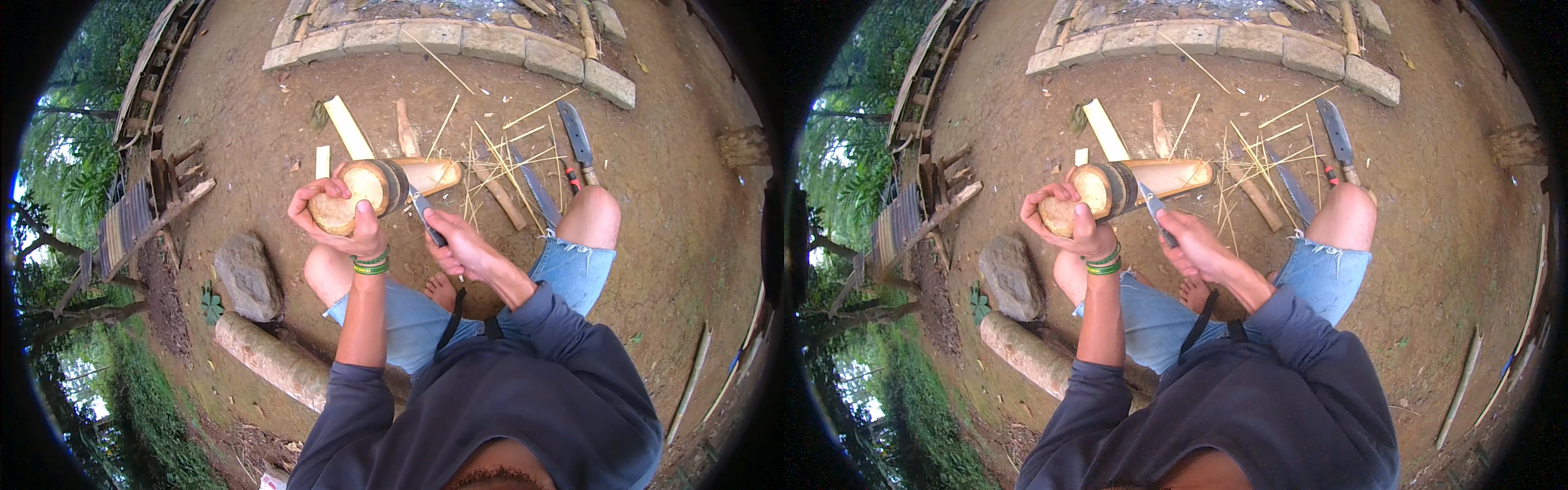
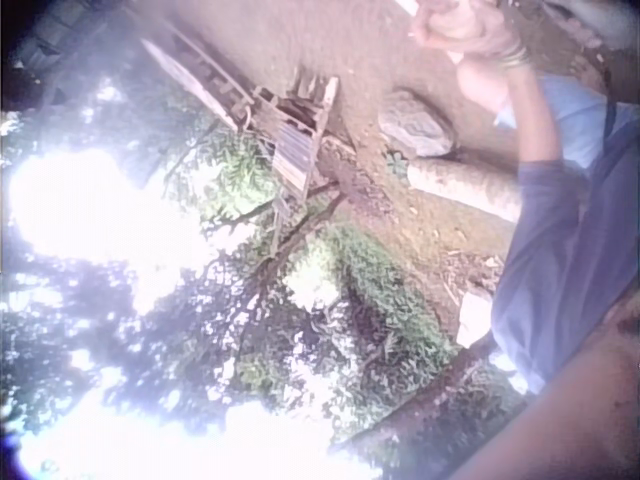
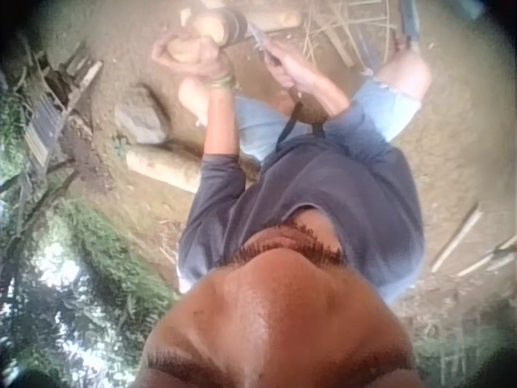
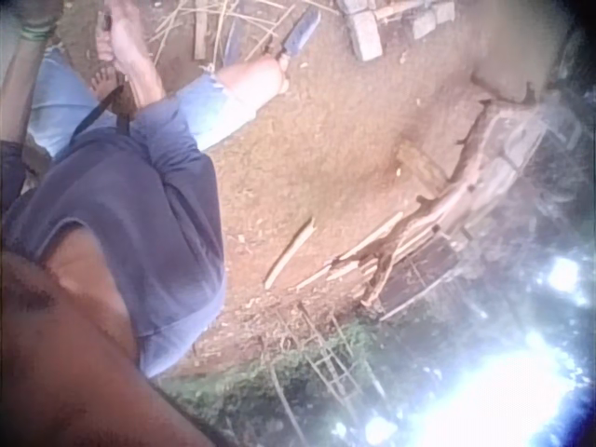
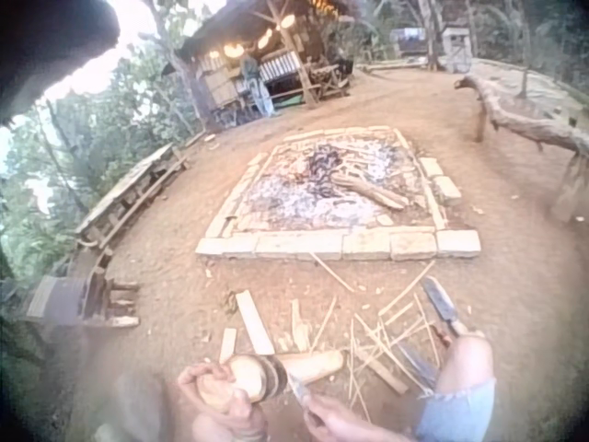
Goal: The person sits on the ground and uses a knife to carve and shape a cylindrical piece of wood. They hold the wood in their left hand and use the knife in their right hand to shave off thin strips, gradually refining the object's shape.
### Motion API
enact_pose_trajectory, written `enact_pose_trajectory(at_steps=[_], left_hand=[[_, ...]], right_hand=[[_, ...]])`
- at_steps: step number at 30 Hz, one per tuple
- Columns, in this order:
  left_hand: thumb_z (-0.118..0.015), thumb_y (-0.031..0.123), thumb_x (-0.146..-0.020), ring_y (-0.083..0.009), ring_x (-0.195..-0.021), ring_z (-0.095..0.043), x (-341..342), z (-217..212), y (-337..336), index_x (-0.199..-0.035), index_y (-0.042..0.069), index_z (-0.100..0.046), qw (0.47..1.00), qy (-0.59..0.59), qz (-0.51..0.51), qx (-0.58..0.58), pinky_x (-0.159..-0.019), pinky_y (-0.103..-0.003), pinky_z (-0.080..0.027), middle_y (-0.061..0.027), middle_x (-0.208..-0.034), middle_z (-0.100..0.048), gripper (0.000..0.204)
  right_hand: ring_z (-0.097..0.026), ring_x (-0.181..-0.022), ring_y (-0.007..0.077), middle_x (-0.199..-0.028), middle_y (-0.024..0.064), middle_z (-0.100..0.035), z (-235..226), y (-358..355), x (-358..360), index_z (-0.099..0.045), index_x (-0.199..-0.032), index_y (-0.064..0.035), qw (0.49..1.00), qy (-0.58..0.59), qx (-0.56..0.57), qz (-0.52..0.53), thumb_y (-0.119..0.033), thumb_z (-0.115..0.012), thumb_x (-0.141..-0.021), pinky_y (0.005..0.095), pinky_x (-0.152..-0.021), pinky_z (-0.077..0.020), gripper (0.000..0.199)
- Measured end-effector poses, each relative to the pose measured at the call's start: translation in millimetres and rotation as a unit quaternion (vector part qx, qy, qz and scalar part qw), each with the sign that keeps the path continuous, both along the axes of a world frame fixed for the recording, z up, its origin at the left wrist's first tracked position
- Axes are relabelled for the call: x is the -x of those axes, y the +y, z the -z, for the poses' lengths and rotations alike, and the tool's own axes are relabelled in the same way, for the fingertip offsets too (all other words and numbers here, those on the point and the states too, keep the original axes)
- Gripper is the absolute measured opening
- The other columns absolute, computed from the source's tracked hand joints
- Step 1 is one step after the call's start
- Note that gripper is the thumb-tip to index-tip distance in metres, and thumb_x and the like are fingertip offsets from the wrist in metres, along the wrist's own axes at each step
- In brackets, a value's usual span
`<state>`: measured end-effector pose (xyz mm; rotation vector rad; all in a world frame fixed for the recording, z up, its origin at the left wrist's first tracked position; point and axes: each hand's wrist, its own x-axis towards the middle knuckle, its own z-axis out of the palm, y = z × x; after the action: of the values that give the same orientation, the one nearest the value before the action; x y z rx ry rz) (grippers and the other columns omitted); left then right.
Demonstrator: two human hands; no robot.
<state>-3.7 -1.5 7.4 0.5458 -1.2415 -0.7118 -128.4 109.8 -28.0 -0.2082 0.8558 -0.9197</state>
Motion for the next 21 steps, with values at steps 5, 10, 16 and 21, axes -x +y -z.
enact_pose_trajectory(at_steps=[5,10,16,21], left_hand=[[-0.072,0.014,-0.074,-0.0149,-0.085,-0.046,8.7,3.2,-1.6,-0.118,0.009,-0.041,1.000,0.002,0.000,0.005,-0.088,-0.037,-0.046,-0.0058,-0.092,-0.046,0.054],[-0.072,0.010,-0.075,-0.0141,-0.083,-0.044,7.5,3.4,-6.2,-0.117,0.009,-0.041,0.998,-0.024,-0.054,0.000,-0.092,-0.041,-0.046,-0.0040,-0.090,-0.046,0.052],[-0.072,0.008,-0.074,-0.0135,-0.081,-0.043,11.1,2.7,-8.0,-0.115,0.010,-0.040,0.994,-0.058,-0.088,-0.002,-0.093,-0.042,-0.046,-0.0030,-0.088,-0.046,0.052],[-0.073,0.009,-0.074,-0.0139,-0.079,-0.041,13.8,-0.7,-4.7,-0.114,0.010,-0.040,0.993,-0.079,-0.091,-0.002,-0.094,-0.044,-0.046,-0.0031,-0.087,-0.043,0.052]], right_hand=[[-0.024,-0.037,0.0050,-0.052,-0.0059,-0.030,-15.9,6.5,-14.5,-0.044,-0.087,-0.0129,0.996,-0.080,-0.002,0.025,-0.045,-0.039,-0.106,0.0237,-0.032,-0.0187,0.038],[-0.023,-0.036,0.0048,-0.052,-0.0062,-0.029,-7.1,0.1,-14.6,-0.047,-0.087,-0.0124,0.923,-0.384,-0.023,0.028,-0.048,-0.037,-0.106,0.0229,-0.031,-0.0176,0.041],[-0.025,-0.038,0.0042,-0.054,-0.0062,-0.031,-1.0,7.3,8.0,-0.052,-0.094,-0.0110,0.914,-0.322,-0.031,0.244,-0.047,-0.037,-0.105,0.0231,-0.032,-0.0197,0.040],[-0.032,-0.044,0.0048,-0.059,-0.0039,-0.036,-46.5,6.9,31.4,-0.050,-0.103,-0.0087,0.994,0.051,0.020,0.099,-0.033,-0.039,-0.107,0.0227,-0.036,-0.0275,0.027]])
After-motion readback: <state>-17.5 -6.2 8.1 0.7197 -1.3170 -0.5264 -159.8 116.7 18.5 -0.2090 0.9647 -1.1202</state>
